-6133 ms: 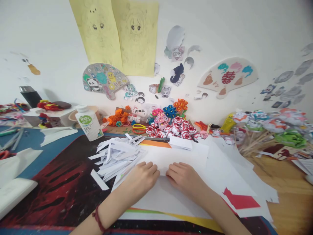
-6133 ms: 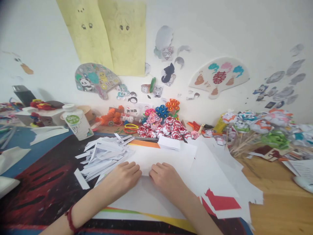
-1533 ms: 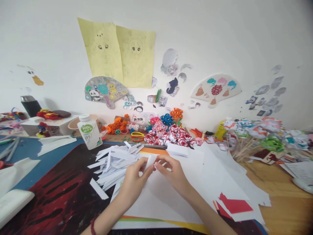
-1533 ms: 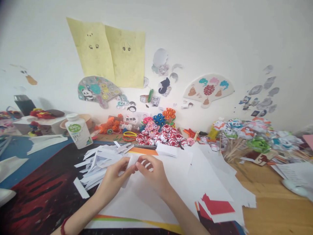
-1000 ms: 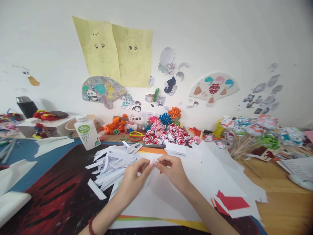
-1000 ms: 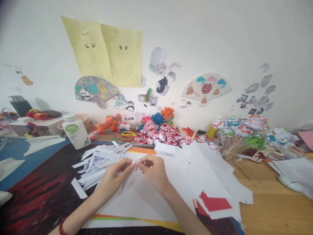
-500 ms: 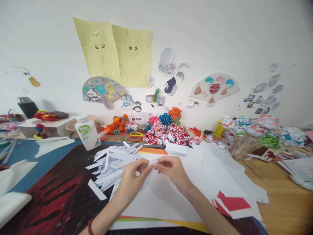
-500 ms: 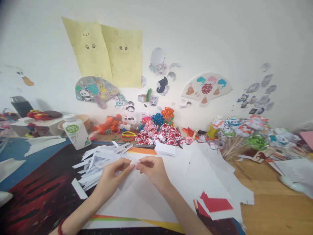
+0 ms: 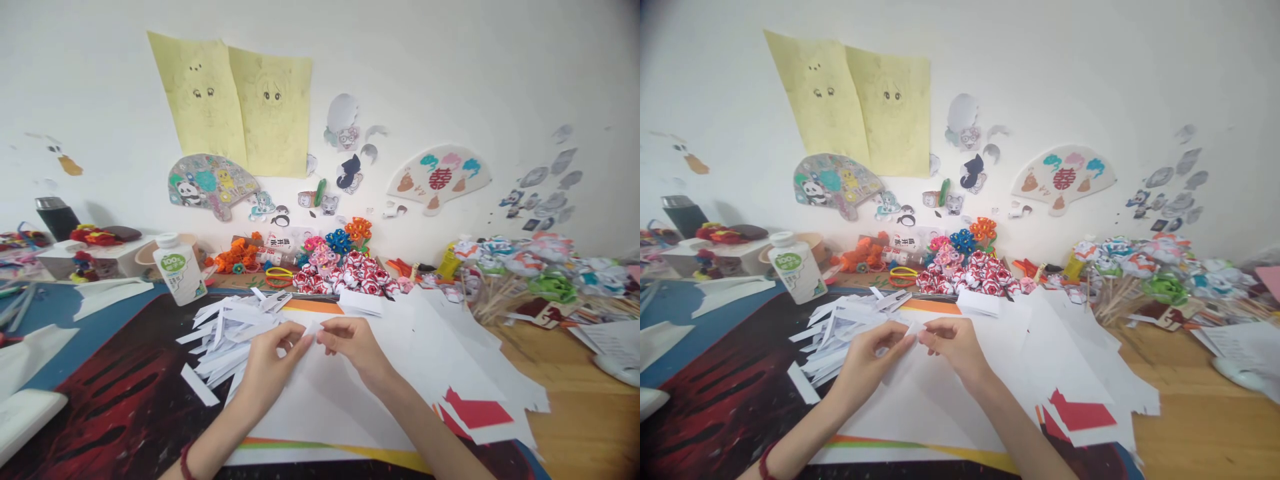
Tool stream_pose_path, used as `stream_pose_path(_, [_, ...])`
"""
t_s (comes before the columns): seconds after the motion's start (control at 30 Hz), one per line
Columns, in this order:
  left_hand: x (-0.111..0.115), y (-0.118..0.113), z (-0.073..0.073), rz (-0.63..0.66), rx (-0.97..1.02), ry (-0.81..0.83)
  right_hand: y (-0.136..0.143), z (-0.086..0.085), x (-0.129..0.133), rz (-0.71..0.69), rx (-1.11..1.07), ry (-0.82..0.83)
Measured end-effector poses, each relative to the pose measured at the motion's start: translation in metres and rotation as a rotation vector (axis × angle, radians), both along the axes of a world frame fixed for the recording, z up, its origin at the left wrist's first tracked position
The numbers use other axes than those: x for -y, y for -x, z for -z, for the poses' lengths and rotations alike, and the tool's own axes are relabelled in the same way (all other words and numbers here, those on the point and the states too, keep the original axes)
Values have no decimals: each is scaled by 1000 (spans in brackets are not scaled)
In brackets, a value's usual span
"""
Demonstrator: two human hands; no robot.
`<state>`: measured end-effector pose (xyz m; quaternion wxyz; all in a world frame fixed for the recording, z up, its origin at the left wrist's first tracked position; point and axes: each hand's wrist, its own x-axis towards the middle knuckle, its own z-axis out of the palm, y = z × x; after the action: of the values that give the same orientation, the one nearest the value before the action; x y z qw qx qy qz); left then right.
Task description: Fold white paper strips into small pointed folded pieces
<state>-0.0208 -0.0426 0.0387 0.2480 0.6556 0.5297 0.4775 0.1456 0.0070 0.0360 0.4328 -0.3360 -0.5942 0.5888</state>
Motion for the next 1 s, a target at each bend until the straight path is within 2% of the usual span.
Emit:
stream_pose_path(0.2, [1,-1,-1,-36,-74,-21,-1,4,-2,-14,17,-22])
stream_pose_path(1.0, [-1,1,2,-42,-98,-2,-1,6,-4,-28,31,-48])
